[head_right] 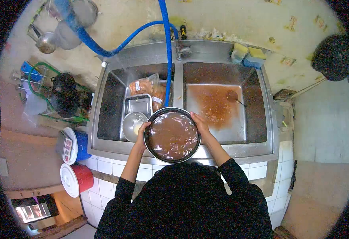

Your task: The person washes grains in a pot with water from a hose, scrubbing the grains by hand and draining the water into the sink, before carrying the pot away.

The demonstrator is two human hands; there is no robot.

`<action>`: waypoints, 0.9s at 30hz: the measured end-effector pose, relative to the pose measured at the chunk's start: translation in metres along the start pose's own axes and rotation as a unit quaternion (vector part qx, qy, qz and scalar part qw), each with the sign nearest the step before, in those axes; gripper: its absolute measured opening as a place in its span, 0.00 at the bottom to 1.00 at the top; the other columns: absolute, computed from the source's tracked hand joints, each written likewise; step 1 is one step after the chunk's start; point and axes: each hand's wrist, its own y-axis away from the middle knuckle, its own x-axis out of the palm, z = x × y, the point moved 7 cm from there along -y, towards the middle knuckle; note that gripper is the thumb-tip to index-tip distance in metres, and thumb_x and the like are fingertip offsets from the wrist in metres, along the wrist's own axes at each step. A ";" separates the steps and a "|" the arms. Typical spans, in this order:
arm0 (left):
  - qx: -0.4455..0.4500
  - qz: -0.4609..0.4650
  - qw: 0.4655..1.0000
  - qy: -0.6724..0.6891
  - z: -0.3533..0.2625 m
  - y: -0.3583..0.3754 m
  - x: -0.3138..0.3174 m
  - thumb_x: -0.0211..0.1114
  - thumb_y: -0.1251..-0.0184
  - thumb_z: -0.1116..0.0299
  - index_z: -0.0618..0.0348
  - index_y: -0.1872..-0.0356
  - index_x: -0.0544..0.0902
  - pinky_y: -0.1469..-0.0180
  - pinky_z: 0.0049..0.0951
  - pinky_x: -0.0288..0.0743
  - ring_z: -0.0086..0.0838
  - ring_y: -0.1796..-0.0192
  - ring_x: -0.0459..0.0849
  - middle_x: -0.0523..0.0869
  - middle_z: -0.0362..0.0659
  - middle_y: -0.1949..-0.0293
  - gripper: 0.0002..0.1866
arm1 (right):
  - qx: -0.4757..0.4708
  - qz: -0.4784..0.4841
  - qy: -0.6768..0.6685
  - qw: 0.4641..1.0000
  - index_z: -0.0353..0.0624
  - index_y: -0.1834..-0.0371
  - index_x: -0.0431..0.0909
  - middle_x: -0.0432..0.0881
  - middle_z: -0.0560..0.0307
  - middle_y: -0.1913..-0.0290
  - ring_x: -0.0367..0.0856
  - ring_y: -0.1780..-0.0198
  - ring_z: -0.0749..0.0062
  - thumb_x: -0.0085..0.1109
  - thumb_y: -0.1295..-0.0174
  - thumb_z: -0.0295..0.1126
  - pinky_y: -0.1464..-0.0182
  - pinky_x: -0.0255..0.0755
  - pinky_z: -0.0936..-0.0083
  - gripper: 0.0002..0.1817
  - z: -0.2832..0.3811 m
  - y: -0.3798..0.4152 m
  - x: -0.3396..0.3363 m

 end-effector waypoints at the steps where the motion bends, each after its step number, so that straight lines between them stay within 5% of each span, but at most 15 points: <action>1: 0.006 0.010 1.000 0.016 -0.003 0.005 0.003 0.57 0.46 0.56 0.56 0.64 0.76 0.60 0.29 0.74 0.29 0.65 0.79 0.80 0.43 0.66 0.15 | -0.005 0.023 0.019 1.000 0.43 0.50 0.73 0.77 0.58 0.55 0.75 0.57 0.74 0.47 0.38 0.47 0.57 0.72 0.75 0.21 -0.002 -0.007 0.001; 15: 0.069 -0.093 0.993 -0.017 -0.020 0.060 0.013 0.55 0.45 0.52 0.61 0.54 0.74 0.53 0.33 0.72 0.34 0.57 0.78 0.79 0.46 0.58 0.24 | -0.024 0.166 0.019 0.986 0.46 0.43 0.67 0.71 0.53 0.46 0.70 0.46 0.67 0.39 0.37 0.54 0.44 0.64 0.71 0.28 -0.001 -0.033 0.033; 20: 0.078 -0.102 0.991 -0.028 -0.023 0.068 0.024 0.55 0.46 0.50 0.61 0.51 0.73 0.51 0.35 0.70 0.36 0.54 0.77 0.78 0.47 0.55 0.27 | 0.032 0.231 -0.145 0.962 0.49 0.39 0.60 0.71 0.52 0.47 0.70 0.45 0.62 0.38 0.37 0.54 0.45 0.65 0.64 0.29 -0.012 -0.042 0.038; 27: 0.059 -0.118 0.990 -0.045 -0.023 0.065 0.027 0.56 0.47 0.49 0.60 0.49 0.72 0.49 0.38 0.68 0.37 0.51 0.75 0.77 0.47 0.51 0.29 | 0.041 0.192 -0.187 0.963 0.48 0.39 0.61 0.69 0.51 0.46 0.68 0.45 0.63 0.41 0.37 0.50 0.42 0.63 0.64 0.26 -0.003 -0.039 0.034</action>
